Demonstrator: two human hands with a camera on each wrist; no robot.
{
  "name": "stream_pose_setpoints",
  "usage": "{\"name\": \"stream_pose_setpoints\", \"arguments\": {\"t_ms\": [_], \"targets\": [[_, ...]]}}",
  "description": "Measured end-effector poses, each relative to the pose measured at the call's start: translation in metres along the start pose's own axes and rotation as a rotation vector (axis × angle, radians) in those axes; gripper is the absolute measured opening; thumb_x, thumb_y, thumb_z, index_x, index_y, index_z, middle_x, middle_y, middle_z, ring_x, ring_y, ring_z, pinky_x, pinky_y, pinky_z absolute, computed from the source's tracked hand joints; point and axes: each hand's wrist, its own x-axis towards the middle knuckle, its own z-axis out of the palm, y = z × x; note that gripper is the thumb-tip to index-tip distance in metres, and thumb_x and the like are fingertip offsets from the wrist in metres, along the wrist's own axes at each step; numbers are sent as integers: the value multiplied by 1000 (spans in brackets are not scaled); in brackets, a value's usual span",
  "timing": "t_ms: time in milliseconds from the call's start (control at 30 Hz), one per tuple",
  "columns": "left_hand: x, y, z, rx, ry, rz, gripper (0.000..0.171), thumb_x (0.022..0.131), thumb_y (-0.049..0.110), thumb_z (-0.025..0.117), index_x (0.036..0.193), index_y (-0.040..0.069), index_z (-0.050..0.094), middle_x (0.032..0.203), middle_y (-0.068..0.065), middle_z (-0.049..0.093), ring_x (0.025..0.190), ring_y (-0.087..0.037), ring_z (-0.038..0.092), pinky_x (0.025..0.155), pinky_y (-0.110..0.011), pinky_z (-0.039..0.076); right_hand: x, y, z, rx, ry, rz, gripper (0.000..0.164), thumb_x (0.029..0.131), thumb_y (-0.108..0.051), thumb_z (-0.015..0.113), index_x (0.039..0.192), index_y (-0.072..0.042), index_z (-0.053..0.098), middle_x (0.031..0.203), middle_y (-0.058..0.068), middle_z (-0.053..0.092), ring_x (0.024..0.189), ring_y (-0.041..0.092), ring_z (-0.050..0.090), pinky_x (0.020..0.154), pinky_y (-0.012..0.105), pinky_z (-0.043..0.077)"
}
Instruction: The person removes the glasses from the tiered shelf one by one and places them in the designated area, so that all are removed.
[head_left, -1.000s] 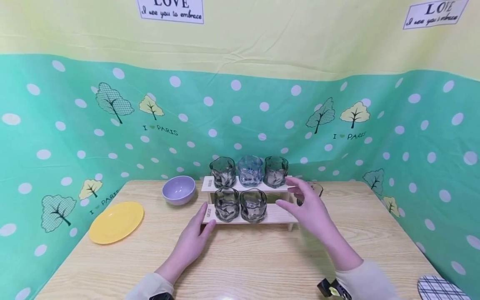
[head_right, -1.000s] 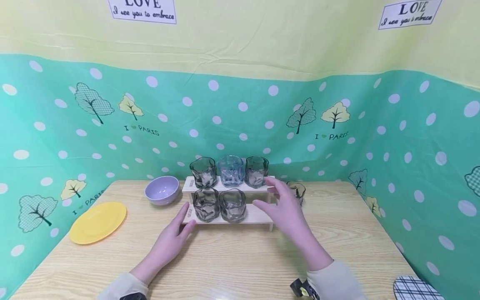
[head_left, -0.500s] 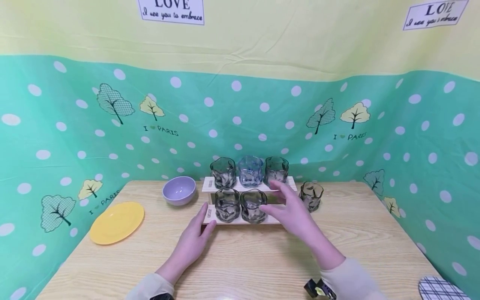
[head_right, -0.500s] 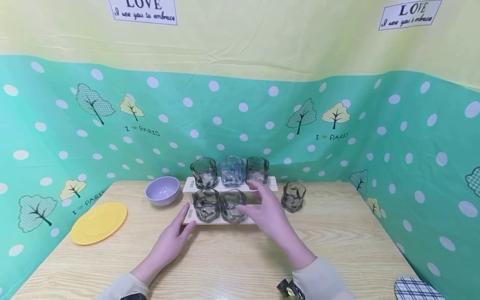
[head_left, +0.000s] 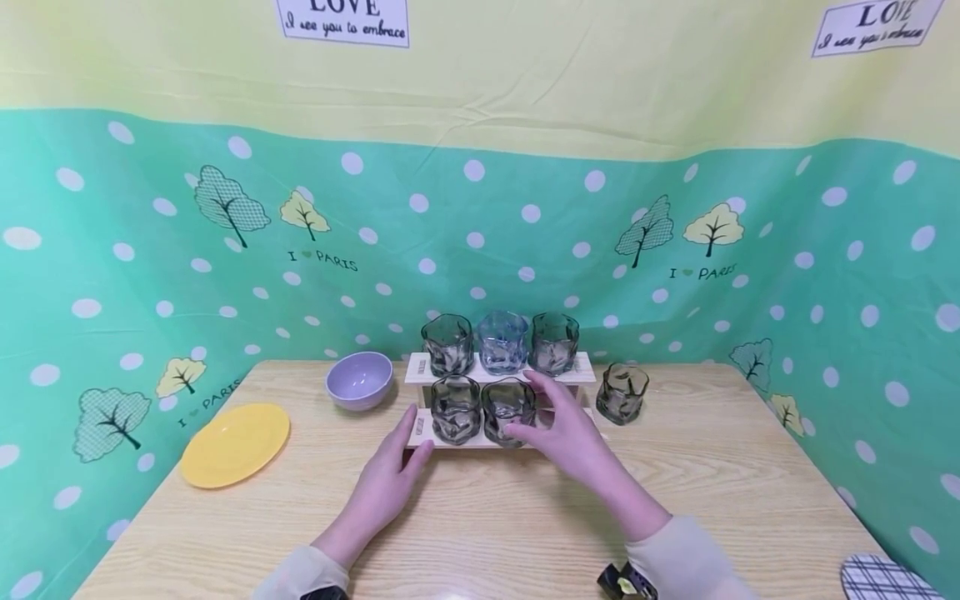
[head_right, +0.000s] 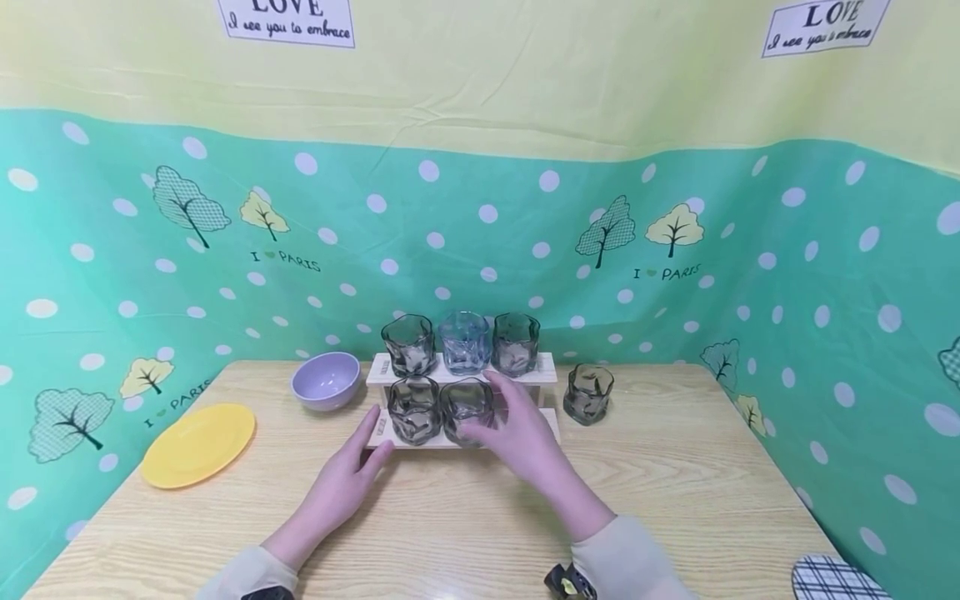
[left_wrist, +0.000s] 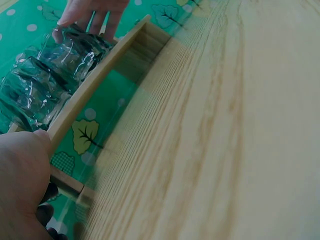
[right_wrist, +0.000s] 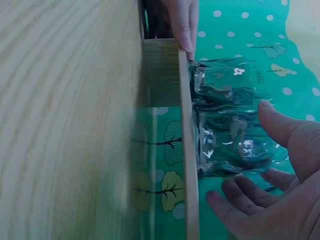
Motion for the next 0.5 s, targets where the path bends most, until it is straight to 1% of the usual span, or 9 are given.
{"name": "stream_pose_setpoints", "arguments": {"t_ms": [100, 200, 267, 433, 500], "targets": [[1, 0, 0, -3, 1, -2, 73, 117, 37, 59, 176, 9, 27, 175, -23, 35, 159, -45, 36, 130, -61, 29, 1, 3, 4, -4, -5, 12, 103, 88, -31, 96, 173, -21, 38, 175, 13, 39, 146, 43, 55, 119, 53, 49], [0, 0, 0, -3, 2, -1, 73, 117, 37, 59, 176, 8, 27, 175, -23, 35, 159, -46, 36, 130, -62, 29, 1, 6, 7, -21, -2, 20, 104, 87, -33, 96, 173, -23, 39, 174, 13, 40, 146, 44, 54, 120, 59, 47], [0, 0, 0, -2, 2, 0, 73, 117, 38, 59, 176, 8, 27, 175, -23, 34, 159, -46, 36, 130, -62, 29, 1, 8, 9, -21, 1, 25, 104, 87, -32, 97, 173, -25, 39, 172, 14, 44, 145, 44, 56, 120, 61, 46], [0, 0, 0, -2, 1, 2, 73, 117, 38, 58, 176, 8, 27, 176, -23, 34, 159, -46, 35, 130, -62, 29, 2, 13, 14, 18, 4, 24, 105, 86, -29, 98, 173, -26, 37, 166, 17, 51, 143, 43, 58, 121, 58, 45], [0, 0, 0, -4, 2, 2, 73, 117, 38, 59, 176, 8, 27, 176, -22, 34, 159, -45, 35, 130, -62, 29, 3, 15, 16, 27, 6, 23, 106, 86, -31, 98, 173, -27, 37, 166, 17, 51, 145, 43, 57, 123, 58, 44]]}}
